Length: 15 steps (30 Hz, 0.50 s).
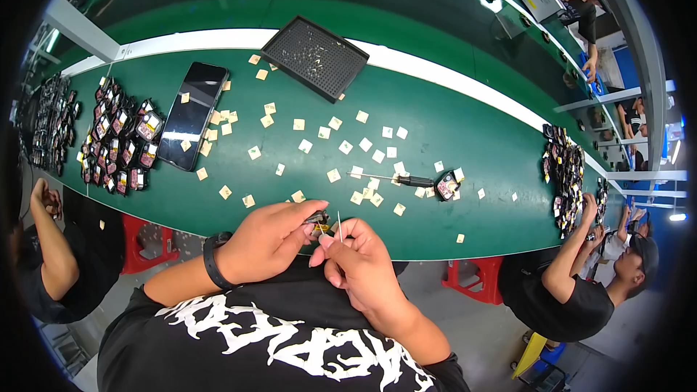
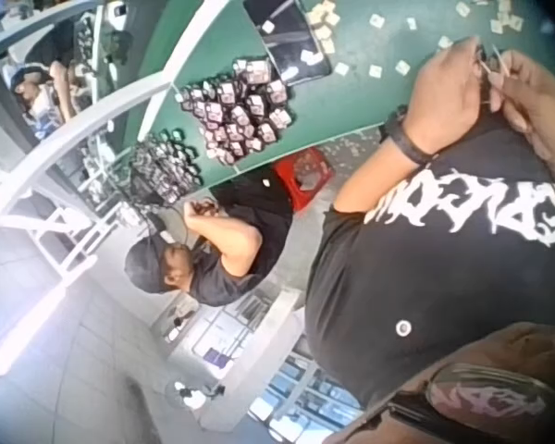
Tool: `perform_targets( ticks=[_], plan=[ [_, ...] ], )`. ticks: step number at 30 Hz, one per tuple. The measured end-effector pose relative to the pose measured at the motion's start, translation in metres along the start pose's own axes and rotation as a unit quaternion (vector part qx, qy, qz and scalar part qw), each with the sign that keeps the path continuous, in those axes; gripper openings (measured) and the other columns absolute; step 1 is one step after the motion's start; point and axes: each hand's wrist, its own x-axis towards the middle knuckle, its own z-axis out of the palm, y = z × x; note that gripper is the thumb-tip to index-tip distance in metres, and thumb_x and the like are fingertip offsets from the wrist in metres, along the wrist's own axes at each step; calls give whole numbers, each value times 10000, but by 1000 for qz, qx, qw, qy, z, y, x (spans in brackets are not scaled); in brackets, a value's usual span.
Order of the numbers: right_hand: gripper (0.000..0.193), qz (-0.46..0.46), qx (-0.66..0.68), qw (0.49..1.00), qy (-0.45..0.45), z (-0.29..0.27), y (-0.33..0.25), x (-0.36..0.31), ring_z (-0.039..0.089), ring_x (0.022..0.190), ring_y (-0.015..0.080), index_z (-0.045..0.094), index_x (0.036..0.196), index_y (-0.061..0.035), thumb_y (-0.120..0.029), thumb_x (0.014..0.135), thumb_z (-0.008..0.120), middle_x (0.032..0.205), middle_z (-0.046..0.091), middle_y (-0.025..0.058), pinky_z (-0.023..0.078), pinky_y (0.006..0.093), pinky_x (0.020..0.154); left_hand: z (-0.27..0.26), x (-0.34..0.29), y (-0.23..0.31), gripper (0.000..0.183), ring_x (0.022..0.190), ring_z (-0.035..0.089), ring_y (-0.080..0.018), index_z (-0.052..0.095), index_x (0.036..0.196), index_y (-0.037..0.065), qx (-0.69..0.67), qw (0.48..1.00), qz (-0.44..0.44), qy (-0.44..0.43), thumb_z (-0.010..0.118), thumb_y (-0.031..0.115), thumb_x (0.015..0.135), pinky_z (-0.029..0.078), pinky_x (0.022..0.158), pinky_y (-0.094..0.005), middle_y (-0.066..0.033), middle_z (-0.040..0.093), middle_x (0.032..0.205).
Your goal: Assemble small electronic components by applying adhesive labels or sensors to plastic housings.
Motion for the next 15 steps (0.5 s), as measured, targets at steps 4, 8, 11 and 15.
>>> perform_targets(
  ticks=[4,8,11,15],
  plan=[
    [121,-37,4,999,21,3,4,0,441,446,90,474,962,-79,-21,1013,567,769,669,173,309,227,414,-2,2,-2,374,726,675,-228,579,1347,-8,-27,999,-28,-21,553,19,975,539,704,-356,-132,664,873],
    [137,-65,-36,997,26,1,9,2,445,448,92,457,964,-73,-7,1009,568,773,669,182,319,224,416,-8,7,4,353,704,685,-162,585,1346,-11,-95,990,-92,-42,529,35,1000,552,669,-305,-108,668,876],
    [157,-92,-88,992,14,0,9,1,468,500,64,429,963,-59,-27,1022,570,808,669,132,344,212,447,-12,10,5,363,724,679,-118,582,1358,-13,-167,974,-141,-57,526,35,1002,557,653,-264,-86,667,897],
    [161,-145,-117,982,24,-2,13,-1,483,532,53,420,1025,-54,-37,1024,580,840,685,117,367,206,462,-17,11,7,385,729,672,-105,573,1373,-20,-220,952,-197,-76,534,17,992,567,661,-256,-76,664,887]
  ],
)
